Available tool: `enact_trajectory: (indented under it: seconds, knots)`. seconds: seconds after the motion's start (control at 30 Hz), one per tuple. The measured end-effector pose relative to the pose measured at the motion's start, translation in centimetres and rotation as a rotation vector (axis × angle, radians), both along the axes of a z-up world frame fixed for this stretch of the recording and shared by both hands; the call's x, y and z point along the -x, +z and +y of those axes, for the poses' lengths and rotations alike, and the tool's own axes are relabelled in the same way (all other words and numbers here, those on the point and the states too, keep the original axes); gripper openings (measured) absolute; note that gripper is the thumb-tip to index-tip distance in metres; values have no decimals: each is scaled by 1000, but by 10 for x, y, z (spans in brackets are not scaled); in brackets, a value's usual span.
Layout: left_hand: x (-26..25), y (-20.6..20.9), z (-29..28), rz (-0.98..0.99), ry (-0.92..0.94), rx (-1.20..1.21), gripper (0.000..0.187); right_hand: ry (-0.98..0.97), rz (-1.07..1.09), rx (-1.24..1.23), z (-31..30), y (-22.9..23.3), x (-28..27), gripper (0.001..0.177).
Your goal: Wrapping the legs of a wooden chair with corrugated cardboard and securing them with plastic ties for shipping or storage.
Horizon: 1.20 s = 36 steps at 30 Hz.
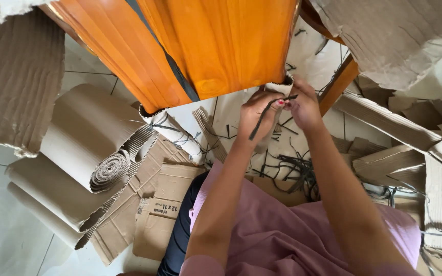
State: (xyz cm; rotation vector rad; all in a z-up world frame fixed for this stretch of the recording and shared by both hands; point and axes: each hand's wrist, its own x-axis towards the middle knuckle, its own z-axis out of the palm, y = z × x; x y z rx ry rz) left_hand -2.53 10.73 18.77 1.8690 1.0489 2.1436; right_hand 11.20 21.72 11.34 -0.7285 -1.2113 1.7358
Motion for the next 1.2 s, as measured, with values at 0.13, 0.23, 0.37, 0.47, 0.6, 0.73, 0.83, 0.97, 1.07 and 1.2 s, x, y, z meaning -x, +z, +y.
enact_trajectory:
  seconds: [0.13, 0.23, 0.37, 0.47, 0.6, 0.73, 0.83, 0.97, 1.07, 1.2]
  knots:
    - [4, 12, -8, 22, -2, 48, 16, -212, 212, -568, -51, 41, -4, 41]
    - [8, -1, -9, 49, 10, 99, 18, -301, 66, -864, -76, 69, -4, 38]
    - [9, -1, -11, 54, 8, 87, 18, -460, -173, -1153, -82, 83, -1, 15]
    - [1, 20, -23, 66, 78, 213, 22, -463, -106, -1164, -88, 90, 1, 8]
    - [3, 8, -16, 29, 143, 255, 21, -470, -179, -1278, -89, 88, -6, 12]
    - [4, -3, -10, 75, 232, 340, 17, -471, -269, -1517, -86, 87, -3, 27]
    - [11, 18, -23, 200, 303, 268, 17, -501, -306, -1612, -81, 81, 1, 24]
    - [26, -12, -20, 287, 281, 343, 38, -514, -352, -1618, -80, 79, 5, 24]
    - [15, 0, -33, 69, 262, 386, 41, -556, -420, -1589, -89, 88, 13, 21]
    - [0, -4, -30, -116, 198, 275, 33, -563, -442, -1548, -92, 92, 13, 19]
